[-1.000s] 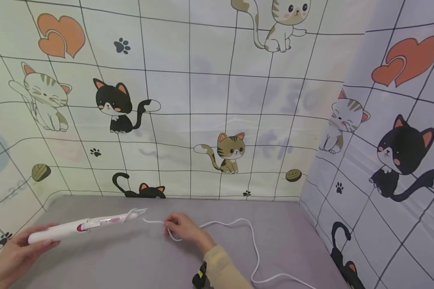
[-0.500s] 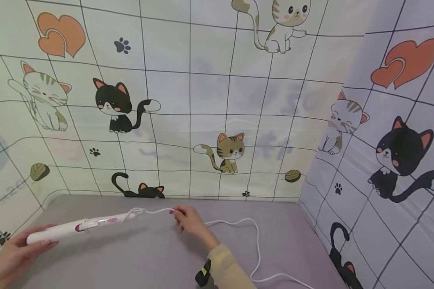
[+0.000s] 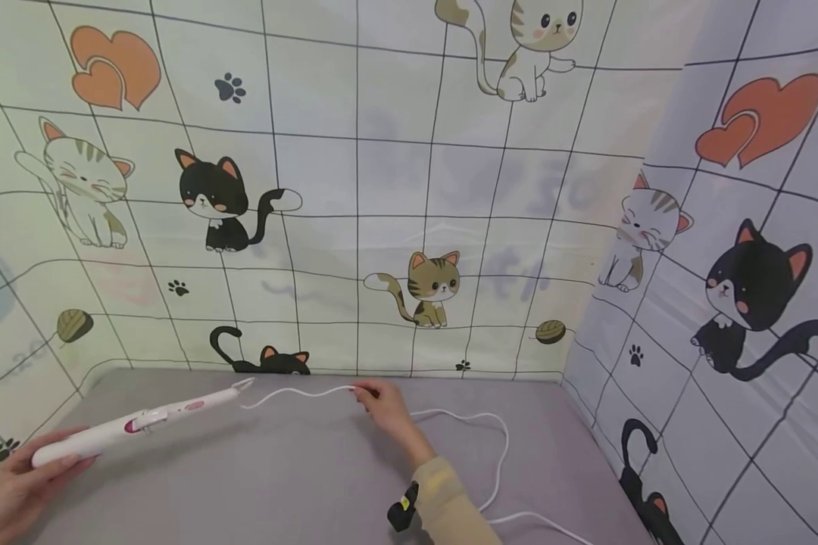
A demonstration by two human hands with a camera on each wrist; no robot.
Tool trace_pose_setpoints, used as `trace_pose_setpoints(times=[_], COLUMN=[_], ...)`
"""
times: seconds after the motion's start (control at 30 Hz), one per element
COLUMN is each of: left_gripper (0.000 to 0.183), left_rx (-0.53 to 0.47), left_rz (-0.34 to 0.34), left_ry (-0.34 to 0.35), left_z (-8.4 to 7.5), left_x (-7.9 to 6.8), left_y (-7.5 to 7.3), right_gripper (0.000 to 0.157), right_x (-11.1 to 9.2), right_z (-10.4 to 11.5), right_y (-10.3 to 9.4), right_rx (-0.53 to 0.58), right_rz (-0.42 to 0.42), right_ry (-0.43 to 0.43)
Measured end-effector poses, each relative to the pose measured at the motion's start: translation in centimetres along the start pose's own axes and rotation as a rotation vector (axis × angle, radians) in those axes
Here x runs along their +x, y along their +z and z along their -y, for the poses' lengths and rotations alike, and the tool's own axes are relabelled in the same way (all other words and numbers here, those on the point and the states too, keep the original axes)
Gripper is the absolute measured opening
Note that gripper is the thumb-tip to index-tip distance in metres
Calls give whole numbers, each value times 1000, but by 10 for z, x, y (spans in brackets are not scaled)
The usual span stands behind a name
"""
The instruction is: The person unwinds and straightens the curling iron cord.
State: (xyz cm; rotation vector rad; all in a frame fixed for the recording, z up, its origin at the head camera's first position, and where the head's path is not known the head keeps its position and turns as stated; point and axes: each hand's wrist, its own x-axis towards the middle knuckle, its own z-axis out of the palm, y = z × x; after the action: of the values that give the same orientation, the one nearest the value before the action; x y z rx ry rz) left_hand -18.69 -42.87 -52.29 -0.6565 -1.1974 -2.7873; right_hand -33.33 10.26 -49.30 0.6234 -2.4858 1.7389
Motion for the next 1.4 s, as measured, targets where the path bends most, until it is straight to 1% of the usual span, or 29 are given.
trace_pose_setpoints(times=[0.1,0.2,0.3,0.4,0.5,0.57,0.73,0.93,1.07,1.1,1.2,1.27,1.4], left_gripper=[61,60,59,58,56,56,57,56,56,55,53,50,45], left_rx=[-45,-50,-44,-5,19,8,-40,-4,-29,-20,16,73,128], left_rz=[20,30,12,-30,-59,-57,-12,-29,-22,-33,-96,-171,-289], left_ry=[-19,-14,-16,-32,-52,-61,-86,-103,-110,-110,-109,-109,-100], left_z=[-3,-5,-6,-8,-9,-11,-15,-16,-16,-16,-16,-16,-17], left_x=[-3,-7,-12,-14,-15,-16,-17,-15,-13,-13,-13,-14,-18], left_y=[-4,-8,-12,-15,-16,-17,-17,-17,-17,-16,-16,-17,-20], right_gripper=[21,20,19,19,19,19,18,19,19,19,19,19,18], right_x=[1,1,2,3,2,1,-2,0,-1,-1,-2,-2,-4], right_z=[-6,-10,-13,-17,-17,-16,-12,-16,-18,-18,-18,-19,-20], right_y=[-5,-9,-14,-18,-24,-28,-37,-44,-47,-48,-51,-53,-57], right_rx=[-35,-60,-103,-150,-157,-164,-176,-210,-211,-213,-225,-233,-247], right_rz=[-38,-66,-86,-116,-147,-158,-209,-286,-326,-335,-361,-379,-393], right_ry=[13,18,13,1,5,-3,22,55,81,84,82,87,86])
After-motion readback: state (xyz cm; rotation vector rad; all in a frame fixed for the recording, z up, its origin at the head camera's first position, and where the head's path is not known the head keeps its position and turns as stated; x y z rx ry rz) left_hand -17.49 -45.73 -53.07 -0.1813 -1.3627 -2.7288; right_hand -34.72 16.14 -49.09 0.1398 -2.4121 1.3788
